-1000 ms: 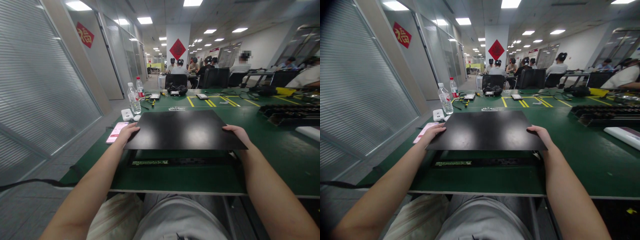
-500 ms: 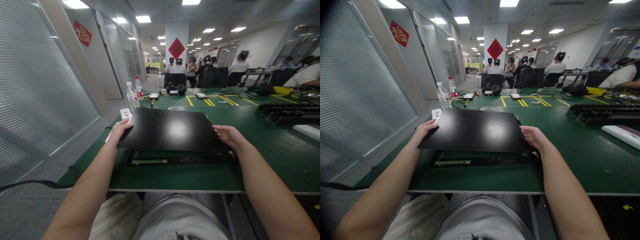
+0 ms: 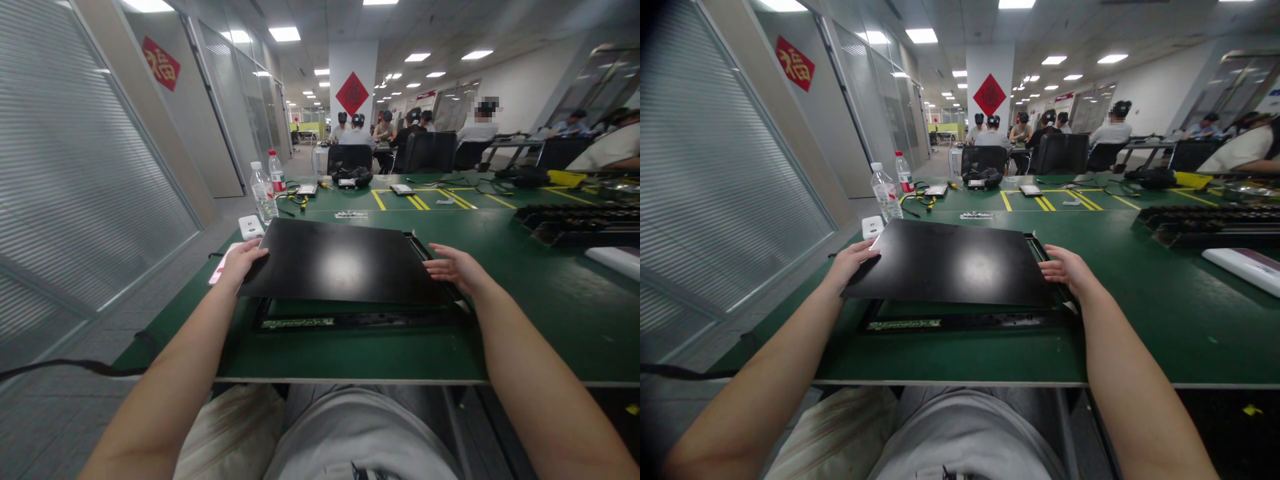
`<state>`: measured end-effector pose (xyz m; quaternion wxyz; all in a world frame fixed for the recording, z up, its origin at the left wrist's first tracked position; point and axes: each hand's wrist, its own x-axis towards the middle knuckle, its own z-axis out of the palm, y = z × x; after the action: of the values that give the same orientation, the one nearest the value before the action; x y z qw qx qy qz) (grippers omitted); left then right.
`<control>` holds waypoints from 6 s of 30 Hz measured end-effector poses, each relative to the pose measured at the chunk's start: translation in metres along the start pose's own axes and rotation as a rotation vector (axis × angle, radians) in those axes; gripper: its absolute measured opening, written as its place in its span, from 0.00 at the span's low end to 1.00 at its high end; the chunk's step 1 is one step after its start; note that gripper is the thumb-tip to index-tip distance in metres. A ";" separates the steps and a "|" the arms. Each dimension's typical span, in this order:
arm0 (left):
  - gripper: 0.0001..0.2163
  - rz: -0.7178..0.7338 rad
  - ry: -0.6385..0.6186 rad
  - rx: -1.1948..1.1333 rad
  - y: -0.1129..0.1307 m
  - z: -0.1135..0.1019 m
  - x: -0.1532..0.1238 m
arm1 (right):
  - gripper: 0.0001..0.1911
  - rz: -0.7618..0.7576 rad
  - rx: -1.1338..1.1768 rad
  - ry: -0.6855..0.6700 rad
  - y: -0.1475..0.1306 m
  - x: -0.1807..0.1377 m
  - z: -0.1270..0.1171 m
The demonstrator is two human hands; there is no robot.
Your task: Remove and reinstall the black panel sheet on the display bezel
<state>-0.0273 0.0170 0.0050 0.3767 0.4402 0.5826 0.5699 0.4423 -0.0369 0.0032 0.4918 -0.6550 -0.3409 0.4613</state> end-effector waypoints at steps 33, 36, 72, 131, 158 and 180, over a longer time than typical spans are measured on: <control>0.10 -0.075 -0.061 0.080 -0.006 0.023 -0.024 | 0.18 -0.184 -0.124 0.216 0.016 0.023 -0.010; 0.10 -0.070 -0.067 0.067 -0.006 0.024 -0.025 | 0.18 -0.182 -0.136 0.212 0.015 0.023 -0.011; 0.20 -0.112 -0.133 0.011 -0.008 0.023 -0.025 | 0.15 -0.321 -0.602 0.309 0.021 0.030 -0.018; 0.31 -0.234 -0.259 -0.108 -0.022 0.017 -0.009 | 0.12 -0.287 -0.673 0.278 0.023 0.034 -0.022; 0.16 -0.126 -0.282 0.033 -0.015 0.022 -0.021 | 0.15 -0.336 -0.818 0.321 0.019 0.028 -0.017; 0.19 -0.127 -0.254 -0.030 -0.016 0.022 -0.020 | 0.12 -0.324 -0.832 0.322 0.019 0.027 -0.015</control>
<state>-0.0017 0.0057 -0.0137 0.4895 0.4653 0.5484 0.4931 0.4660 -0.0227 -0.0208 0.2999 -0.7982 -0.5137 0.0955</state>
